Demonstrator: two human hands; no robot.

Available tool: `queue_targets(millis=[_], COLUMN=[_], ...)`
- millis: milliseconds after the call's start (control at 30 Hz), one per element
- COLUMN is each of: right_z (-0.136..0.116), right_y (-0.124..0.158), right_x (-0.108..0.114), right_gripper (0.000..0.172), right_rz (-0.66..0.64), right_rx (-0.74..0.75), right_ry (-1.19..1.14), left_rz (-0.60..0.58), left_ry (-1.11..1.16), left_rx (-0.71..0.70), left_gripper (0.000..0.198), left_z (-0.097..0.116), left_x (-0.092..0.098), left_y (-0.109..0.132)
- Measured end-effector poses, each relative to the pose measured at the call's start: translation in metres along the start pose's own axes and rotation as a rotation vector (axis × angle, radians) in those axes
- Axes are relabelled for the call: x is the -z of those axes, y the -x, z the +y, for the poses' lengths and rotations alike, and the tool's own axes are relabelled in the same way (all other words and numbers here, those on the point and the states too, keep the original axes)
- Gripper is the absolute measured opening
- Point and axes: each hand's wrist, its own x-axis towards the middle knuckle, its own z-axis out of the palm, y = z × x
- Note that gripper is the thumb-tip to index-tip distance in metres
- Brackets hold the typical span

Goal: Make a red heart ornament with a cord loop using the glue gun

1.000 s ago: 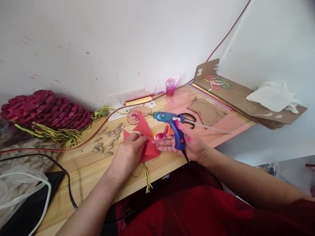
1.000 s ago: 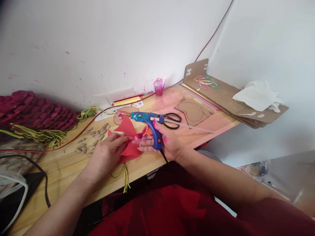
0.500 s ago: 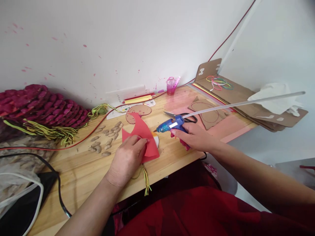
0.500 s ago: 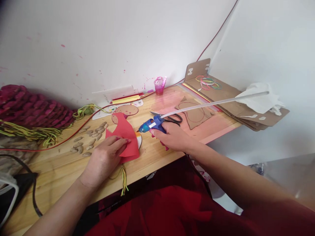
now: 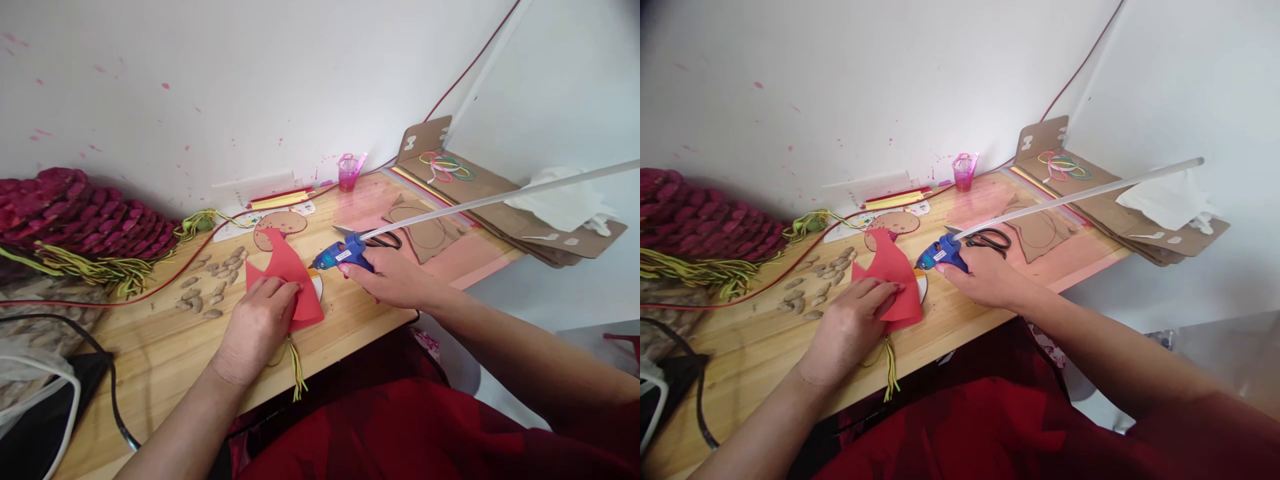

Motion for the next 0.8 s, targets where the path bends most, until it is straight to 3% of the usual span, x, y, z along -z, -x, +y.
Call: queue_targets(millis=[467,800], right_z=[-0.0028,-0.0031], right_y=[-0.0036,-0.0037], right_x=[0.0008,0.0024], right_gripper=[0.031,0.03], right_rz=[-0.102,-0.102], right_rx=[-0.031,-0.027], right_ry=[-0.036,-0.004], left_rz=[0.013,0.018], left_ry=[0.005,0.002], left_rx=[-0.012,-0.008], left_gripper=[0.022,0.023], left_z=[0.0018,0.0014], left_x=[0.0014,0.0025], left_y=[-0.0011,-0.0013])
